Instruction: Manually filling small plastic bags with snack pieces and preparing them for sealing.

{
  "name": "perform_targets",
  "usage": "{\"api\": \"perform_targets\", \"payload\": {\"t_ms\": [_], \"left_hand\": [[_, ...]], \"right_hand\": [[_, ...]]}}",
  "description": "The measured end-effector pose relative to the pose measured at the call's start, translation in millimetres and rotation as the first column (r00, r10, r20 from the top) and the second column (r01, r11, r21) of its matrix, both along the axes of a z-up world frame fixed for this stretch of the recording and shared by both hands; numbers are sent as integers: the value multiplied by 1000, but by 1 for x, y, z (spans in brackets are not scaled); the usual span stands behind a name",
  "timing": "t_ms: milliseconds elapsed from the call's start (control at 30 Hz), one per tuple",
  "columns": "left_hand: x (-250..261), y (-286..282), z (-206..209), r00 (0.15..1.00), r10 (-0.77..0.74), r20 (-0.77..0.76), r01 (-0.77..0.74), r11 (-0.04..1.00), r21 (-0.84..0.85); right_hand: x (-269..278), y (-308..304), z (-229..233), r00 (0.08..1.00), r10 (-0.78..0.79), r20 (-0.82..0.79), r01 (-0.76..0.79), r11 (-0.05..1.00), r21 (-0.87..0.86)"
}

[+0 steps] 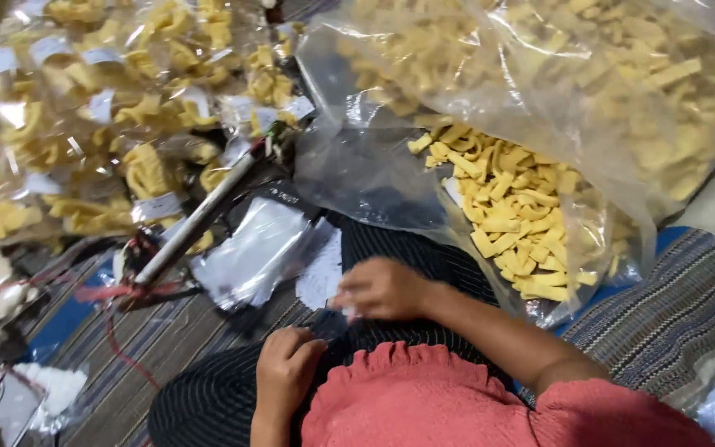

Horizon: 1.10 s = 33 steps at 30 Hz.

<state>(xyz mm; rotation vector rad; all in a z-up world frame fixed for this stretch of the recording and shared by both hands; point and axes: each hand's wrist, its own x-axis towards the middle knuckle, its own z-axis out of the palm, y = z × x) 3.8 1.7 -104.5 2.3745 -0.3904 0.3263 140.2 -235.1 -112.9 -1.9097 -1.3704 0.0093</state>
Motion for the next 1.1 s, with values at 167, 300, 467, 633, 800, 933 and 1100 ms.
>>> {"api": "perform_targets", "payload": {"t_ms": [167, 300, 467, 633, 800, 933, 1100], "left_hand": [[13, -6, -4, 995, 72, -66, -68, 996, 55], [20, -4, -14, 986, 104, -129, -90, 990, 112], [20, -5, -27, 966, 122, -228, -80, 980, 182], [18, -6, -41, 953, 168, -251, -119, 973, 198], [21, -2, -30, 973, 87, -214, -60, 990, 131], [12, 2, -35, 974, 159, -161, -144, 984, 101], [-3, 8, -33, 919, 298, -259, -322, 945, -57]], "right_hand": [[115, -87, -42, 835, -551, -13, 534, 815, -224], [196, -164, -184, 688, -578, 438, 681, 307, -665], [243, -174, -199, 717, -626, 307, 480, 124, -869], [275, -182, -224, 679, -673, 292, 459, 80, -885], [271, -166, -171, 289, -948, 131, 539, 48, -841], [272, -194, -213, 353, -926, 134, 571, 100, -815], [227, -208, -192, 698, -535, 476, 522, -75, -850]]}}
